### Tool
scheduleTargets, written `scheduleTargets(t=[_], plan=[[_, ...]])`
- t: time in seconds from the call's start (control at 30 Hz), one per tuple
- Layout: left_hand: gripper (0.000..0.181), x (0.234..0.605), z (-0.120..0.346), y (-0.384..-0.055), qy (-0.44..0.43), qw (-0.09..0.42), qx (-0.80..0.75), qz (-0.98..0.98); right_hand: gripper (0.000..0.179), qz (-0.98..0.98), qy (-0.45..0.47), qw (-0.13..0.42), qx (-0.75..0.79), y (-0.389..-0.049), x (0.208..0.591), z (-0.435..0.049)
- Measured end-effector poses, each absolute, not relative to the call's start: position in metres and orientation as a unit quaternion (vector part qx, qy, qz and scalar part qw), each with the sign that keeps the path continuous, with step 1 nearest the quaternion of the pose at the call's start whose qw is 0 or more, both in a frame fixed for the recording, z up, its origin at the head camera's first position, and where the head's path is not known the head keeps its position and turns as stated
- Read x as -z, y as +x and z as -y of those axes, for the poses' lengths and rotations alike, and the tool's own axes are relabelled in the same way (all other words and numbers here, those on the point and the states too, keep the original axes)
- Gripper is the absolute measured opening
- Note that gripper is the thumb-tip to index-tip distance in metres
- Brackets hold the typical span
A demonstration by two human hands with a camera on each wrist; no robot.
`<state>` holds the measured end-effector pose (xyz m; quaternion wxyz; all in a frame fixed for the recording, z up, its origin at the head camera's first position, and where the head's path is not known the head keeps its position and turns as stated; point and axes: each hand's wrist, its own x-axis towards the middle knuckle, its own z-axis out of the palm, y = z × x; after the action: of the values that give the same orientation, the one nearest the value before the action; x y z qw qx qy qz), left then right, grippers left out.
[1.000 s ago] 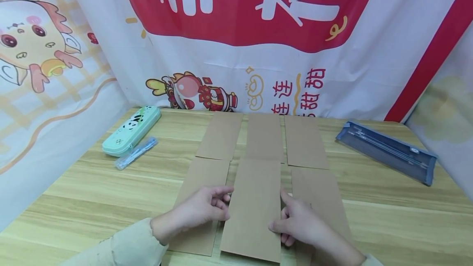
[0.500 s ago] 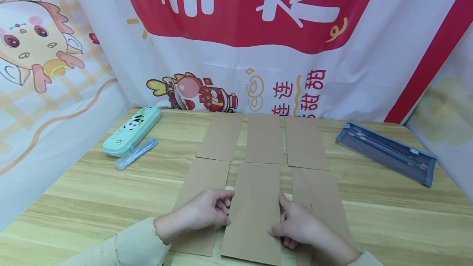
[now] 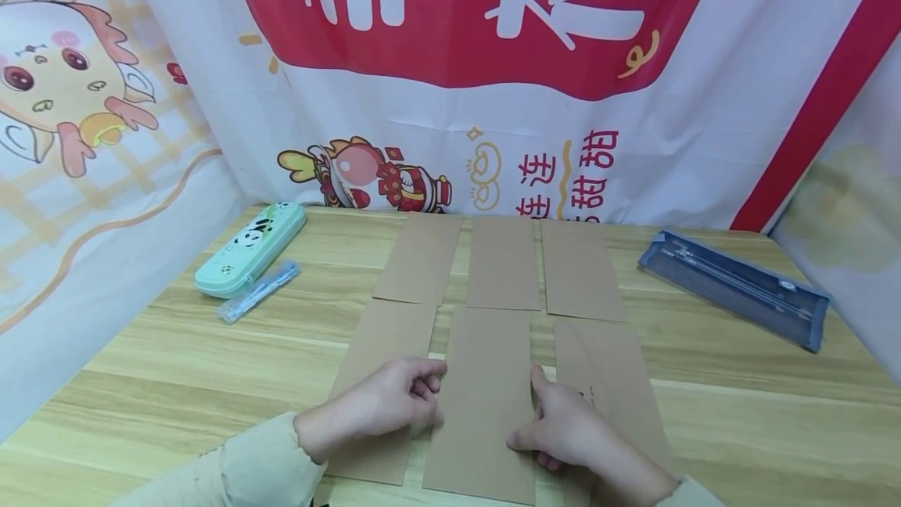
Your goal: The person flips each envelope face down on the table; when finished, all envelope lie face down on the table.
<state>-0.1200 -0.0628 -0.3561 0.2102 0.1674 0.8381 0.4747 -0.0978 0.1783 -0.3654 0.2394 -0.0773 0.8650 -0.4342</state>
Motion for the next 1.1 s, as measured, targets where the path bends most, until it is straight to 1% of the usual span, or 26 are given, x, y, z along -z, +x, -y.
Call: scheduleTargets(t=[0.1, 0.17, 0.23, 0.37, 0.43, 0.47, 0.53, 0.73, 0.97, 1.1], plan=[[0.064, 0.354, 0.063, -0.121, 0.181, 0.195, -0.491, -0.83, 0.102, -0.843, -0.086, 0.234, 0.476, -0.095, 0.364, -0.182], [0.062, 0.352, 0.063, -0.122, 0.195, 0.183, -0.5, -0.824, 0.096, -0.832, -0.094, 0.216, 0.502, -0.093, 0.362, -0.186], [0.059, 0.35, 0.062, -0.123, 0.211, 0.169, -0.507, -0.818, 0.09, -0.831, -0.092, 0.176, 0.519, -0.092, 0.358, -0.191], [0.053, 0.343, 0.056, -0.125, 0.226, 0.14, -0.519, -0.813, 0.072, -0.858, -0.068, 0.061, 0.506, -0.094, 0.349, -0.203], [0.051, 0.34, 0.051, -0.126, 0.22, 0.136, -0.538, -0.802, 0.065, -0.875, -0.045, 0.021, 0.482, -0.096, 0.346, -0.213], [0.05, 0.338, 0.047, -0.127, 0.214, 0.137, -0.549, -0.796, 0.062, -0.882, -0.032, 0.013, 0.47, -0.097, 0.345, -0.219], [0.048, 0.336, 0.041, -0.128, 0.204, 0.141, -0.572, -0.782, 0.061, -0.886, -0.016, 0.011, 0.463, -0.099, 0.344, -0.231], [0.046, 0.339, 0.019, -0.135, 0.178, 0.16, -0.62, -0.748, 0.065, -0.882, 0.009, 0.043, 0.468, -0.099, 0.35, -0.271], [0.051, 0.354, -0.011, -0.144, 0.143, 0.208, -0.693, -0.675, 0.069, -0.846, 0.021, 0.12, 0.519, -0.097, 0.357, -0.303], [0.052, 0.359, -0.026, -0.15, 0.133, 0.231, -0.704, -0.658, 0.072, -0.837, 0.026, 0.156, 0.524, -0.097, 0.358, -0.312]])
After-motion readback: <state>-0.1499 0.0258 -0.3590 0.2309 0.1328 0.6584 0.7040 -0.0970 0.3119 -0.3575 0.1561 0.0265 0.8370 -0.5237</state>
